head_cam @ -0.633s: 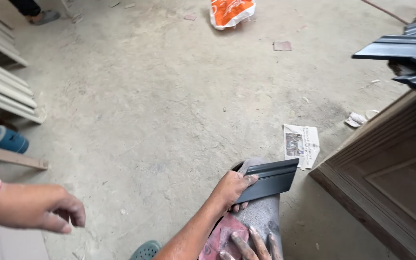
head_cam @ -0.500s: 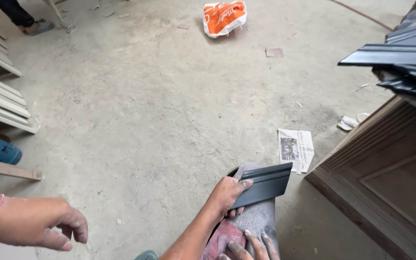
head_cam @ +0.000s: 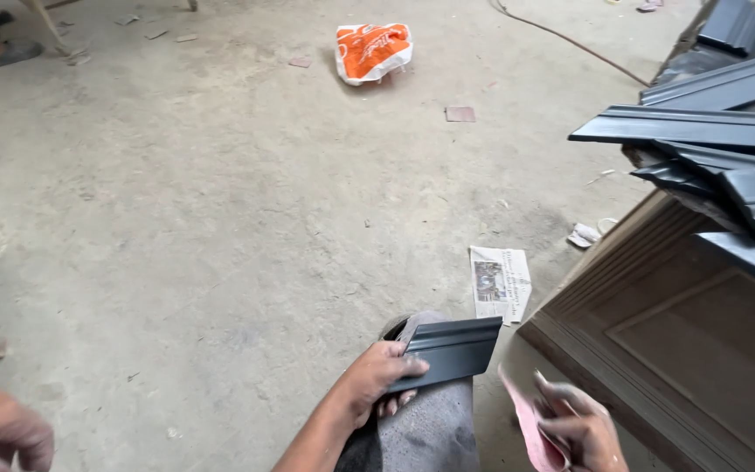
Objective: Sanding the surface of black decorative trim pieces using sandpaper to prepare them for finishing.
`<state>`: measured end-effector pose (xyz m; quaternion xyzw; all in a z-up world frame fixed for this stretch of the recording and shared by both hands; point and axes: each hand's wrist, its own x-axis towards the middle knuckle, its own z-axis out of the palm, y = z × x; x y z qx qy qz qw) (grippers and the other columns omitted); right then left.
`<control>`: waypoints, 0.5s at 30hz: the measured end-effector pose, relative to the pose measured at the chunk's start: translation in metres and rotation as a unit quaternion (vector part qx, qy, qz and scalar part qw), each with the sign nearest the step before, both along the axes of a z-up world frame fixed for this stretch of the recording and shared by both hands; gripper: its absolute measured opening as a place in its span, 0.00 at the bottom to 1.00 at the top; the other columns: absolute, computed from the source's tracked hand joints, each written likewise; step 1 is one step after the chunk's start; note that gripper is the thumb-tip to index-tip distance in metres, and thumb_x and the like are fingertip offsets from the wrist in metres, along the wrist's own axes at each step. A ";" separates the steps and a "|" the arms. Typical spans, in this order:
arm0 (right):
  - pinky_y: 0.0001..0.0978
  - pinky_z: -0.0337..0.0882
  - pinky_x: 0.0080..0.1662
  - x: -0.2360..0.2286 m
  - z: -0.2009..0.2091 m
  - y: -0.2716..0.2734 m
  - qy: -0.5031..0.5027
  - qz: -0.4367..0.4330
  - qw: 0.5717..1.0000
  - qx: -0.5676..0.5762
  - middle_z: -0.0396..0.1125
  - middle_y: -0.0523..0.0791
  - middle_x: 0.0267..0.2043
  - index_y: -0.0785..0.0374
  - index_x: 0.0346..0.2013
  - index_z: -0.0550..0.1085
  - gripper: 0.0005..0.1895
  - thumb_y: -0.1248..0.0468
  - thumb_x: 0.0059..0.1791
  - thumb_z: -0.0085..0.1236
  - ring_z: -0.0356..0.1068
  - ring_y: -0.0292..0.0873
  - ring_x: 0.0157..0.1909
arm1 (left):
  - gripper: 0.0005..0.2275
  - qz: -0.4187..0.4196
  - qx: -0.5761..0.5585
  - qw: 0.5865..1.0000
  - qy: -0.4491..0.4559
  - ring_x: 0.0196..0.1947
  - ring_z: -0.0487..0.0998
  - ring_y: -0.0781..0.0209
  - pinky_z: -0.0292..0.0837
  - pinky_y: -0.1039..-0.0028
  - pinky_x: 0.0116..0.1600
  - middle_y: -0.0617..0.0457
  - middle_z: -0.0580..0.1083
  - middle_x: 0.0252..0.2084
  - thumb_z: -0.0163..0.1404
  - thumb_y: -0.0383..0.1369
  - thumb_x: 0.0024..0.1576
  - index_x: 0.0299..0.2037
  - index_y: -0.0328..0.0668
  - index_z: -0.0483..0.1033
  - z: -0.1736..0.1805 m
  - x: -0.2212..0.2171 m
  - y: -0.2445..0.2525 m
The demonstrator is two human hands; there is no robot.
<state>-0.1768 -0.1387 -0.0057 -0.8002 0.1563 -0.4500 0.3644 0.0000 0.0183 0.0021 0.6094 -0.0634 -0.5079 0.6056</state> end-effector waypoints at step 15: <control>0.44 0.71 0.63 0.063 -0.056 0.008 0.067 0.188 0.975 -0.095 0.74 0.50 0.55 0.63 0.51 0.79 0.16 0.62 0.50 0.60 0.72 0.51 0.61 | 0.10 0.011 0.076 0.974 -0.215 0.31 0.70 0.78 0.63 0.80 0.35 0.70 0.71 0.27 0.59 0.40 0.53 0.22 0.51 0.76 -0.032 -0.022 0.004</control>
